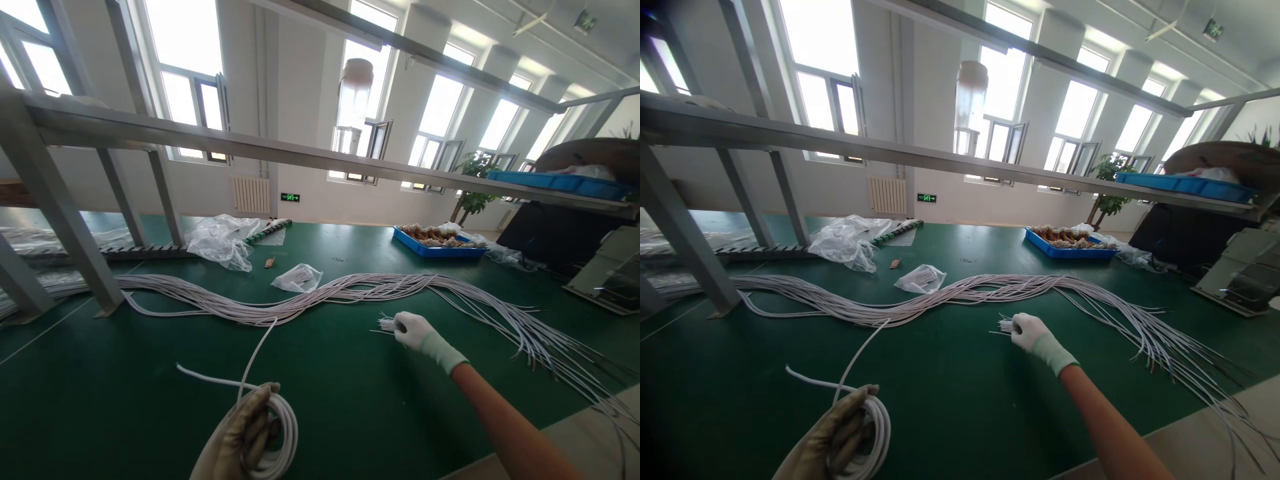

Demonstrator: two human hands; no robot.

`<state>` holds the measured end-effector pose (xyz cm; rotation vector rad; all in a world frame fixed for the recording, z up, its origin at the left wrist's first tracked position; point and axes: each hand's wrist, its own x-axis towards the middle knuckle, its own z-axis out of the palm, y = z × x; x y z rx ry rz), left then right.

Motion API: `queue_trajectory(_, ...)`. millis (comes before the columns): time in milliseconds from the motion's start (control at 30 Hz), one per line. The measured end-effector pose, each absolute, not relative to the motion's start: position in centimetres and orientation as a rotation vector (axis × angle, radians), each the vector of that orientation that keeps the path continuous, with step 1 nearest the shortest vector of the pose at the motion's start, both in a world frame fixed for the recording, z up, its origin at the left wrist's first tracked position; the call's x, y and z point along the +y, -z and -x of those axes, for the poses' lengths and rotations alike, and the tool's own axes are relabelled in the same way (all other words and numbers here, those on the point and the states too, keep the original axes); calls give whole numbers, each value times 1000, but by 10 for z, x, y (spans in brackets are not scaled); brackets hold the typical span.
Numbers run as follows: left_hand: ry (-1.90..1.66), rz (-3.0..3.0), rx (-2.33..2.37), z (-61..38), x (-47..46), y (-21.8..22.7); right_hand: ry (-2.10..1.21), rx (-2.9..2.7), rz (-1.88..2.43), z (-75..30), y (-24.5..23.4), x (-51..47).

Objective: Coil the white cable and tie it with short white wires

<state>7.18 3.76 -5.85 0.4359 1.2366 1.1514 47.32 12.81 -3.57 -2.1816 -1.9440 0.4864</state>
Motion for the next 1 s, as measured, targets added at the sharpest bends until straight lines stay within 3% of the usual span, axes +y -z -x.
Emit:
queue_trajectory(167, -1129, -365, 1148, -75, 38, 52, -630, -1833, 1901, -451, 38, 111)
queue_trajectory(600, -1008, -628, 1012, -58, 15, 34, -1000, -2179, 1261, -302, 41, 32)
queue_trajectory(867, -1004, -953, 1135, -62, 8, 33, -1522, -1656, 1005, -264, 40, 23)
queue_trajectory(1000, -943, -736, 1184, -66, 13, 19, -1641, -1469, 859, -252, 45, 17)
